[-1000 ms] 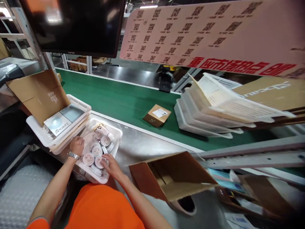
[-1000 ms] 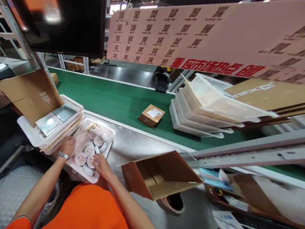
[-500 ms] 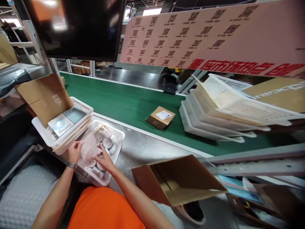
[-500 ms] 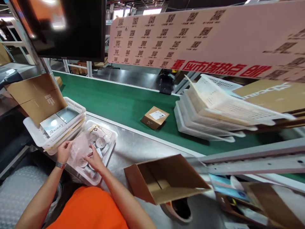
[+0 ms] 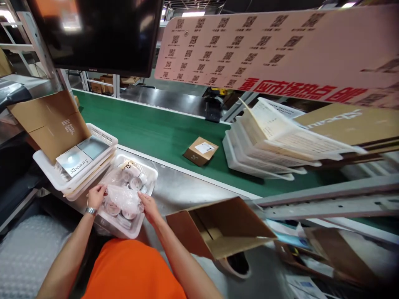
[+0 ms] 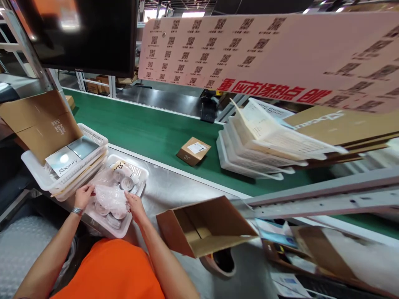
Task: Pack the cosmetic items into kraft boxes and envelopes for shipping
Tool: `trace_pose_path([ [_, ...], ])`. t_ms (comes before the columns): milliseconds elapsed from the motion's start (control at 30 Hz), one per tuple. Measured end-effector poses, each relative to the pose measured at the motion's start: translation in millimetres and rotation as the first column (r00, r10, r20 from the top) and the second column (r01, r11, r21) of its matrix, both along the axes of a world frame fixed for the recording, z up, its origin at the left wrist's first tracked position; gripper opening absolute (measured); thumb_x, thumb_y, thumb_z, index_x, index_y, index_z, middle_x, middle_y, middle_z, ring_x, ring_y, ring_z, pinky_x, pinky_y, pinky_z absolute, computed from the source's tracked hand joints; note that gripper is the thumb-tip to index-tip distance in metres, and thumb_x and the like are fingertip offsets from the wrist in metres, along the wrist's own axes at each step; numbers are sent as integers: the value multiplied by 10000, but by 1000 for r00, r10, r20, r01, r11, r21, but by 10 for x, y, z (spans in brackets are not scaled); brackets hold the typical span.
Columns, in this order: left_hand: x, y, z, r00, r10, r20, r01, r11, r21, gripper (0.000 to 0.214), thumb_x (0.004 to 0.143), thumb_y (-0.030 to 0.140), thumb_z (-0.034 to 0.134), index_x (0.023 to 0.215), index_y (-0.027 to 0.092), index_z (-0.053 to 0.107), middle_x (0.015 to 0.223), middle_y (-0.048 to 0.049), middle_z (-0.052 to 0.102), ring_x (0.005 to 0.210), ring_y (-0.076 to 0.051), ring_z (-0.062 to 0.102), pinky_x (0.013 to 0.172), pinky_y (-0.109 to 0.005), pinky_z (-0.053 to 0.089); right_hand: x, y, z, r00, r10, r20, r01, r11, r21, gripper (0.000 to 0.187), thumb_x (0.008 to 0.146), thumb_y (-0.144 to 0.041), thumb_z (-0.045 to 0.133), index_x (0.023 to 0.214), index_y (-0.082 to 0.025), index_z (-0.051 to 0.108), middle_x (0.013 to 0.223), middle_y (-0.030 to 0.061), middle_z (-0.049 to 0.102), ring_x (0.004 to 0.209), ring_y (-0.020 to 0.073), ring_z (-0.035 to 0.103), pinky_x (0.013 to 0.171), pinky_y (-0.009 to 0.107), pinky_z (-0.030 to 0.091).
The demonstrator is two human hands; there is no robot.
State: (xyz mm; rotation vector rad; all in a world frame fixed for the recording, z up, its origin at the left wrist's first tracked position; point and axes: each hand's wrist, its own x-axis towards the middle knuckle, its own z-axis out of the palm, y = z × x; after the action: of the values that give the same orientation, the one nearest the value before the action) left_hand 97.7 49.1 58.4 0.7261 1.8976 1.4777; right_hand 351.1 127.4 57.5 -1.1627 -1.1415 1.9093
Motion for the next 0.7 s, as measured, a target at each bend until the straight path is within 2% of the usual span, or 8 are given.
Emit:
trace_pose_path([
  [67,35,21,-25,998,-42,47,42,999,3,423,774,594,780,805,172,767,723,-56,758,656,-211,734,676,-349,635,53,2,37,995,-70,-66,67,997,-50,607,690,-787,829,721,-208,653,563,-21,599,478,115,476,460,255,373],
  [167,78,42,15,999,-30,41,29,999,28,418,811,481,794,1063,149,765,978,-136,811,821,-238,780,790,-401,659,154,9,76,974,-171,-150,155,982,-110,536,614,-643,933,830,-205,713,712,9,707,593,151,599,526,269,486],
  [233,137,16,106,994,24,-102,-18,998,58,480,846,415,777,1247,157,723,1191,-184,787,983,-263,781,899,-450,652,222,20,93,964,-226,-140,212,971,-111,515,564,-570,975,819,-218,700,711,-16,695,592,140,584,521,259,492],
  [300,274,-44,232,953,25,-303,9,994,109,461,908,406,727,1312,186,711,1311,-185,747,1135,-288,747,1008,-489,620,256,24,111,956,-271,-115,260,960,-101,506,555,-550,984,788,-226,671,674,-47,656,572,121,545,508,241,470],
  [400,643,-143,409,846,-157,-509,259,956,138,374,961,417,699,1284,235,748,1315,-142,750,1244,-297,704,1107,-485,579,200,-15,159,950,-302,-85,297,953,-67,511,588,-579,960,805,-229,657,674,-54,645,578,121,527,516,241,448],
  [467,917,-179,467,776,-305,-553,418,904,88,379,914,417,773,1247,235,764,1239,-123,776,1169,-291,733,1063,-460,607,111,-78,206,963,-259,-71,259,966,-15,522,618,-607,935,848,-221,669,709,-35,675,603,134,542,548,259,452],
  [567,1151,-197,458,735,-413,-538,487,873,-4,249,913,354,761,1118,215,790,1031,-90,801,930,-242,763,853,-375,648,0,-186,268,994,-108,-8,108,991,80,507,676,-631,896,820,-212,649,694,-31,661,599,130,518,562,264,418],
  [700,1005,-262,409,769,-383,-512,460,888,25,251,1000,257,570,1007,224,819,957,-81,808,895,-213,768,812,-322,621,29,-251,253,997,2,78,-16,984,179,515,660,-598,914,713,-218,570,644,-65,569,608,110,463,580,246,385],
])
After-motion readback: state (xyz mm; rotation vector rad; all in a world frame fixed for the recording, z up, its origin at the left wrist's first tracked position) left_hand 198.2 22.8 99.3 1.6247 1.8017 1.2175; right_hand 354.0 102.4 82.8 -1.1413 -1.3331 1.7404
